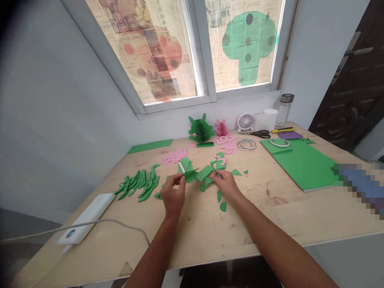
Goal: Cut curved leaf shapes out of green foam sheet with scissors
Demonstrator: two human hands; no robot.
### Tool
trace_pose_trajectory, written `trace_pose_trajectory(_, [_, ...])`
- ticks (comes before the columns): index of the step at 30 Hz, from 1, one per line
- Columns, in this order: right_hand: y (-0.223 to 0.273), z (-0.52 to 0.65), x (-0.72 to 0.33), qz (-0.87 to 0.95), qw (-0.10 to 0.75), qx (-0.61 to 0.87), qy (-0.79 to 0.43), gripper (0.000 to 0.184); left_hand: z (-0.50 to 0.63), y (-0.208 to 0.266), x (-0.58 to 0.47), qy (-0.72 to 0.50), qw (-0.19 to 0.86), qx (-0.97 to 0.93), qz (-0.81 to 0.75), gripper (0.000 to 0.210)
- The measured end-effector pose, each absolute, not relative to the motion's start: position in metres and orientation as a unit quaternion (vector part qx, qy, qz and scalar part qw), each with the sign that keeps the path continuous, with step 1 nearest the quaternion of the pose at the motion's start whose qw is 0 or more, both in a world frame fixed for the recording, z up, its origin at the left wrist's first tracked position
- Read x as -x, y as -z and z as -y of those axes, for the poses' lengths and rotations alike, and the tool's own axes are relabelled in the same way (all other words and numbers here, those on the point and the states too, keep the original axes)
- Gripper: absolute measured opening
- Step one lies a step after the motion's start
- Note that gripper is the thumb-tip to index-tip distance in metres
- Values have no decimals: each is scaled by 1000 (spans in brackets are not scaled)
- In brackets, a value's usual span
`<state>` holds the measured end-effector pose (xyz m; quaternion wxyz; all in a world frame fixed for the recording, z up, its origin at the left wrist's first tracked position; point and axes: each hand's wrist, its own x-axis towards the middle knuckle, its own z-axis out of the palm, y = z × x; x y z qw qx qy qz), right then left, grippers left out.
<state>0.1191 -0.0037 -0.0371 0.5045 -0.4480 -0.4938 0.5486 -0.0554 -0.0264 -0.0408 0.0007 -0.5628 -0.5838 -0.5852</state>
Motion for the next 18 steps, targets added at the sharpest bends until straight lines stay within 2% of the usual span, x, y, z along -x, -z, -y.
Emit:
trace_pose_trajectory(4, [33, 6, -119, 471, 492, 450, -578, 27, 32, 27, 53, 622, -9, 539, 568, 12])
trace_pose_trajectory(9, [31, 5, -120, 404, 494, 441, -631, 31, 47, 15, 33, 604, 7, 638, 478, 8])
trace_pose_trajectory(18, [33, 6, -116, 363, 548, 409, -633, 41, 63, 30, 11, 555, -14, 707, 438, 14])
